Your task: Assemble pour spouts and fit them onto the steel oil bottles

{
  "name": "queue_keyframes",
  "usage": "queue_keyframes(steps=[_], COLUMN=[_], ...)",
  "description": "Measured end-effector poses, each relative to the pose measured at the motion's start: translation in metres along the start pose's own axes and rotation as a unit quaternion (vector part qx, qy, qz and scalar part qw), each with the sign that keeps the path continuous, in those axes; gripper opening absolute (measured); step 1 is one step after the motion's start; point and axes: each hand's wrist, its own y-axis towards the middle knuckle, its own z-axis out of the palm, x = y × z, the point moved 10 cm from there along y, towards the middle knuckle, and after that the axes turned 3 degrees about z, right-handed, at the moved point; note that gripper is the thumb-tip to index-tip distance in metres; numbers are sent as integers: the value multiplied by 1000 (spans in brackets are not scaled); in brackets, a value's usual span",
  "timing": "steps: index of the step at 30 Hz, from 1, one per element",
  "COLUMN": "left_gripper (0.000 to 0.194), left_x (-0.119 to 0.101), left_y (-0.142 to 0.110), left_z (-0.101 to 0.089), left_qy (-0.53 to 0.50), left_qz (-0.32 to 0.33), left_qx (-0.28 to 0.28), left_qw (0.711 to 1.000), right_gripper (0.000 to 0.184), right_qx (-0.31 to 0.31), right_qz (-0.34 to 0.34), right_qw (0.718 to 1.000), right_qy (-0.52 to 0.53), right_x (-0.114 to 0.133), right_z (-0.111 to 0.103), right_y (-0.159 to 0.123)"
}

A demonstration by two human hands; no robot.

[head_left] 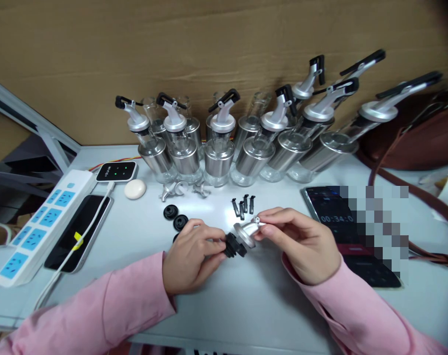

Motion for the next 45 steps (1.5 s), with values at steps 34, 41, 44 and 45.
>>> queue_keyframes(steps=[34, 41, 44, 45], left_gripper=[43, 34, 32, 32], left_x=[-5, -6, -7, -7], left_y=[0, -1, -1, -1], left_z=[13, 17, 19, 19], left_qy=[10, 50, 58, 57], left_qz=[28, 27, 32, 32], left_qx=[60, 61, 66, 65], left_qw=[998, 997, 996, 996], right_gripper=[6, 5, 6, 7], right_qx=[6, 69, 69, 66], right_qz=[103, 120, 134, 136], right_qw=[993, 988, 987, 987], right_qy=[60, 63, 59, 62], right_x=[-18, -23, -25, -25], right_z=[7, 14, 15, 15], right_y=[-5, -4, -5, -6])
